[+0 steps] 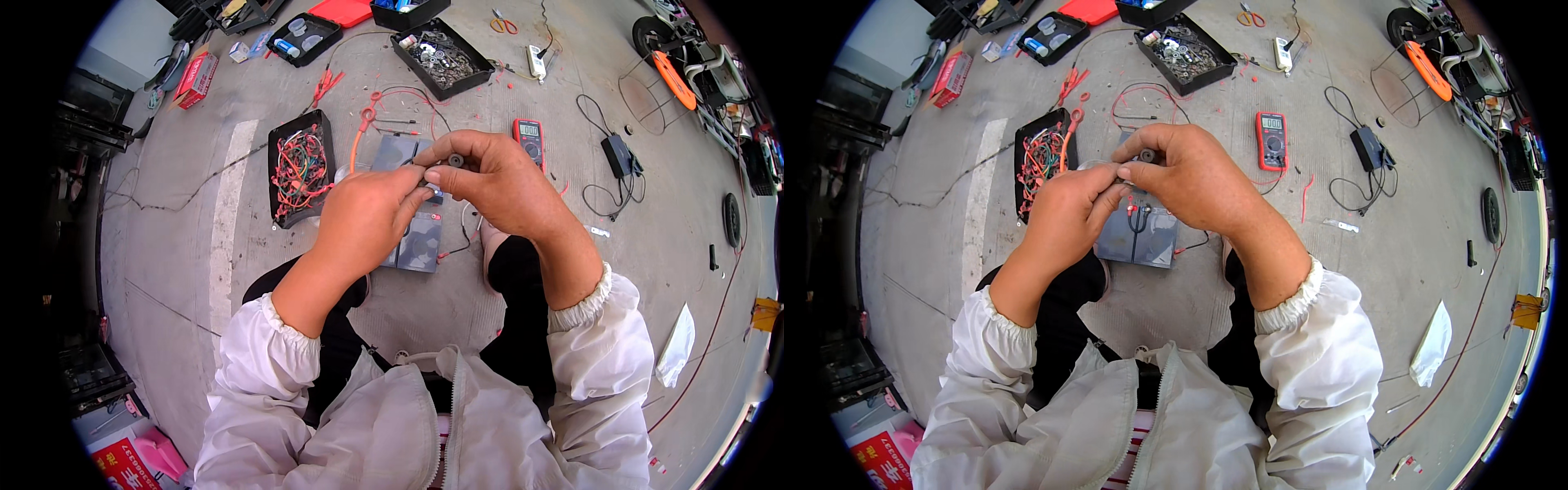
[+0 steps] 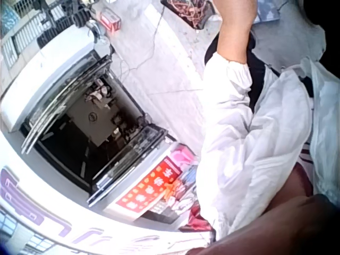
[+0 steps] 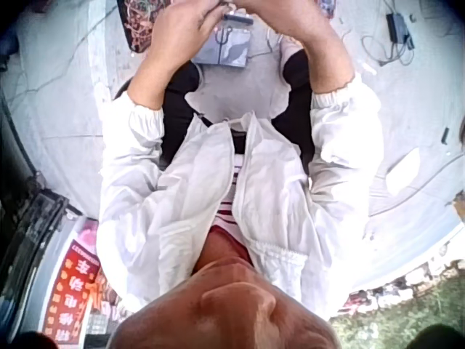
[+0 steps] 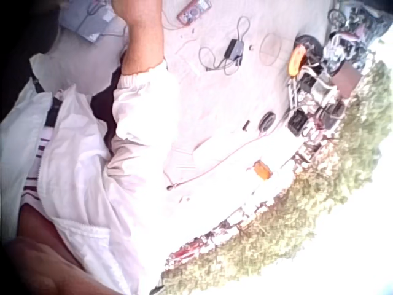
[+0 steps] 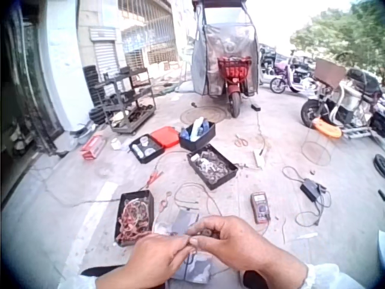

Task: The person sits on the ground and repairs an electric vehicle battery by stripping wires, attaching connectors, and tightening terminal screws. They use a multimeter to test the connections and plug in a charger to verify the setup.

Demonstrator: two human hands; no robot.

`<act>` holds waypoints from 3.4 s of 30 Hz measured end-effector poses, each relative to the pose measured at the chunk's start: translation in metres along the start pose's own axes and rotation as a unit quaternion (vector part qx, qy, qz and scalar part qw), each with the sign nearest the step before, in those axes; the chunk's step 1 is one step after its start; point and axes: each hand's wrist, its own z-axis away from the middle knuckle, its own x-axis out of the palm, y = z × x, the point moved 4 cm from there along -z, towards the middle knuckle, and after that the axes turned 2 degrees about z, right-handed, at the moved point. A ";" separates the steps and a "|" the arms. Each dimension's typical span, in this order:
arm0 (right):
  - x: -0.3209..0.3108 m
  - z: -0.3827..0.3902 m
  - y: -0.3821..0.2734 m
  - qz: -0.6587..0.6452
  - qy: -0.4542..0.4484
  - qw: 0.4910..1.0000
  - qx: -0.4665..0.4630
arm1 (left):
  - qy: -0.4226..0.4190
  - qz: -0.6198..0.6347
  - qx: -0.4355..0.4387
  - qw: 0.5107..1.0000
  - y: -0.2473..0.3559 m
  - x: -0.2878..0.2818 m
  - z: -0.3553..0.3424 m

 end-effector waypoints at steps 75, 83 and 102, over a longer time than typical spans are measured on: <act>-0.041 -0.006 0.016 -0.171 0.143 0.971 0.086 | -0.204 0.623 -0.339 0.675 -0.047 -0.017 0.014; -0.041 -0.005 0.014 -0.156 0.151 0.971 0.103 | -0.224 0.619 -0.337 0.673 -0.042 -0.017 0.015; 0.000 -0.012 0.003 -0.210 0.069 0.972 0.074 | -0.107 0.590 -0.275 0.752 -0.028 0.006 0.000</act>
